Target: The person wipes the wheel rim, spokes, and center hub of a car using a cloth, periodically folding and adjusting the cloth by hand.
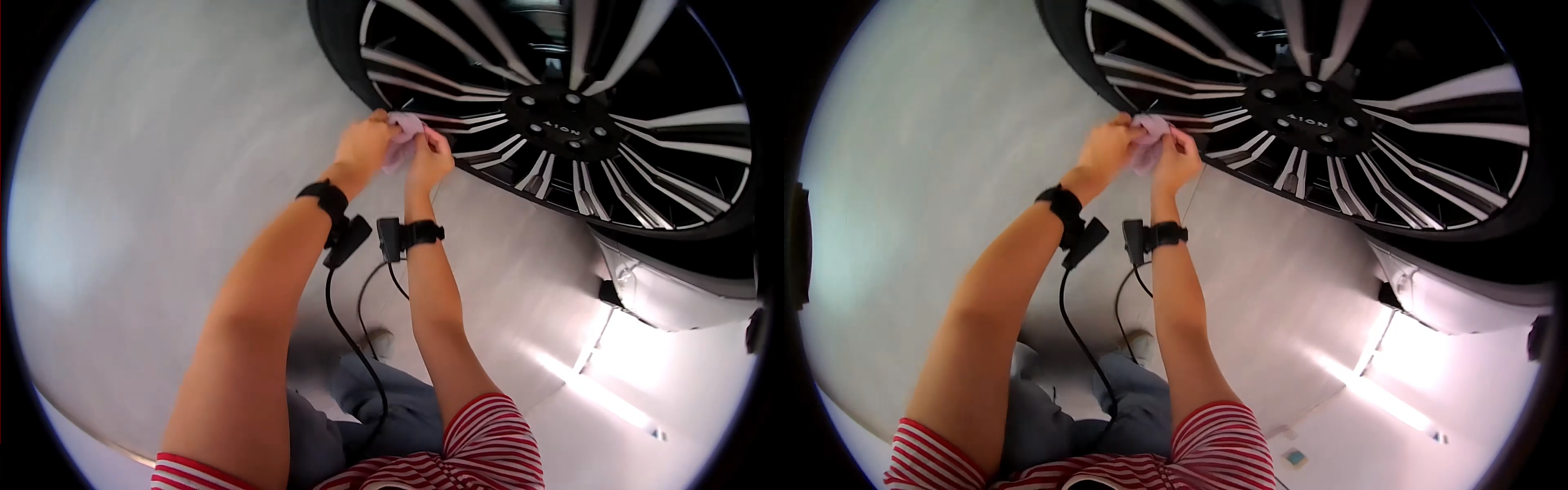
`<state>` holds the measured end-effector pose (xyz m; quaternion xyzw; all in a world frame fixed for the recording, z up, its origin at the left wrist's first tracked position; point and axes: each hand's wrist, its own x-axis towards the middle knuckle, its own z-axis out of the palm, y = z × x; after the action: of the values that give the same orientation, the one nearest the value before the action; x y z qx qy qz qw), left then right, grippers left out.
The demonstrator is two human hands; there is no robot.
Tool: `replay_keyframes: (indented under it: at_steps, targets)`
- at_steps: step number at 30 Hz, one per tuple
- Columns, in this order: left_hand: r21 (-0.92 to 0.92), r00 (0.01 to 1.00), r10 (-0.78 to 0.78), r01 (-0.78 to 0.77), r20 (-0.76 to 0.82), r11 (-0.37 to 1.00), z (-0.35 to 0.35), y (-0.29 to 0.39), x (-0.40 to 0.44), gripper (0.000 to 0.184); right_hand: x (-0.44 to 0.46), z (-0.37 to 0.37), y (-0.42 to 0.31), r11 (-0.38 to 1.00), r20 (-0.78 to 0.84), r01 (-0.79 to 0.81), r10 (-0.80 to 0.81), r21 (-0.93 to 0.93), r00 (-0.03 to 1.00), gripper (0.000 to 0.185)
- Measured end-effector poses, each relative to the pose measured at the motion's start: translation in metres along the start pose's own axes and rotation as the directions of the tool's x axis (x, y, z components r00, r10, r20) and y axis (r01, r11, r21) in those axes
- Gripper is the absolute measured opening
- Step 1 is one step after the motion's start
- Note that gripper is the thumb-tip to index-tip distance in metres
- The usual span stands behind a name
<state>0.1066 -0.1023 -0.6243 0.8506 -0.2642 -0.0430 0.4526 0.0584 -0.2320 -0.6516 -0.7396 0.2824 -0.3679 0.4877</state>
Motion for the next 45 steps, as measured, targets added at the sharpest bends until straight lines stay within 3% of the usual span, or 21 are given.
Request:
replay_keyframes:
  at_steps: [4,6,10,12,14,16,18,19,20,21,22,24,26,29,32,34,35,36,38,41,45]
  targets:
    - [-0.014,0.982,0.175,-0.176,-0.066,0.984,-0.017,0.025,0.010,0.026,0.011,-0.019,-0.052,0.987,-0.058,-0.011,0.020,0.159,0.998,0.011]
    - [-0.090,0.948,0.280,-0.295,-0.151,0.951,-0.027,0.046,0.019,0.025,0.028,-0.039,-0.071,0.993,-0.077,0.118,-0.117,0.012,0.990,0.013]
    - [-0.201,0.862,0.415,-0.479,-0.290,0.855,-0.062,0.126,0.044,0.026,0.074,-0.075,-0.155,0.934,-0.247,0.278,-0.222,0.223,0.943,0.019]
    - [-0.210,0.766,0.467,-0.594,-0.442,0.776,-0.087,0.173,0.051,0.025,0.082,-0.087,-0.215,0.845,-0.364,0.446,-0.332,0.295,0.870,0.019]
    - [-0.140,0.672,0.519,-0.672,-0.529,0.727,-0.108,0.206,0.050,0.025,0.090,-0.101,-0.255,0.767,-0.437,0.632,-0.533,0.112,0.724,0.018]
    - [-0.017,0.619,0.554,-0.676,-0.556,0.737,-0.122,0.217,0.052,0.024,0.096,-0.112,-0.281,0.679,-0.396,0.722,-0.704,-0.132,0.589,0.019]
    - [0.053,0.698,0.523,-0.575,-0.489,0.817,-0.129,0.201,0.053,0.026,0.108,-0.101,-0.275,0.737,-0.251,0.675,-0.660,-0.033,0.708,0.013]
    - [0.151,0.729,0.544,-0.535,-0.415,0.832,-0.131,0.182,0.053,0.027,0.105,-0.090,-0.267,0.724,-0.307,0.690,-0.657,-0.001,0.688,0.009]
    - [0.257,0.755,0.557,-0.495,-0.345,0.830,-0.132,0.165,0.055,0.027,0.097,-0.078,-0.249,0.696,-0.254,0.711,-0.709,-0.101,0.658,0.012]
    - [0.316,0.745,0.583,-0.496,-0.324,0.809,-0.127,0.150,0.056,0.026,0.092,-0.062,-0.234,0.750,-0.202,0.655,-0.658,-0.094,0.725,0.013]
    - [0.370,0.736,0.604,-0.492,-0.306,0.788,-0.127,0.146,0.056,0.025,0.088,-0.053,-0.222,0.845,-0.267,0.534,-0.506,0.038,0.820,0.013]
    - [0.370,0.726,0.628,-0.522,-0.279,0.768,-0.125,0.173,0.051,0.024,0.090,-0.063,-0.221,0.898,-0.238,0.432,-0.404,0.079,0.883,0.013]
    - [0.431,0.596,0.744,-0.610,-0.303,0.664,-0.131,0.206,0.060,0.023,0.105,-0.088,-0.236,0.816,-0.207,0.576,-0.555,0.051,0.806,0.012]
    - [0.434,0.580,0.750,-0.614,-0.319,0.659,-0.144,0.273,0.066,0.044,0.115,-0.110,-0.254,0.768,-0.065,0.640,-0.640,-0.025,0.765,0.011]
    - [0.581,0.342,0.887,-0.671,-0.311,0.462,-0.159,0.317,0.071,0.055,0.118,-0.138,-0.289,0.791,-0.256,0.577,-0.526,0.203,0.811,0.032]
    - [0.572,0.434,0.850,-0.632,-0.297,0.523,-0.159,0.366,0.065,0.069,0.133,-0.175,-0.315,0.756,-0.545,0.610,-0.416,0.238,0.728,0.070]
    - [0.530,0.591,0.782,-0.606,-0.198,0.593,-0.159,0.385,0.068,0.079,0.136,-0.203,-0.325,0.850,-0.435,0.466,-0.332,0.247,0.837,0.085]
    - [0.608,0.683,0.728,-0.552,-0.064,0.571,-0.157,0.398,0.076,0.081,0.141,-0.224,-0.326,0.921,-0.315,0.311,-0.230,0.236,0.921,0.101]
    - [0.734,0.740,0.671,-0.481,0.047,0.479,-0.132,0.424,0.080,0.083,0.152,-0.229,-0.317,0.965,-0.291,0.226,-0.180,0.133,0.940,0.107]
    - [0.859,0.711,0.702,-0.375,0.025,0.349,-0.122,0.427,0.085,0.084,0.150,-0.237,-0.323,0.987,-0.295,0.159,-0.156,-0.011,0.943,0.100]
    - [0.856,0.742,0.670,-0.353,0.011,0.378,-0.120,0.431,0.084,0.085,0.153,-0.233,-0.335,0.979,-0.359,0.131,-0.181,-0.158,0.916,0.095]
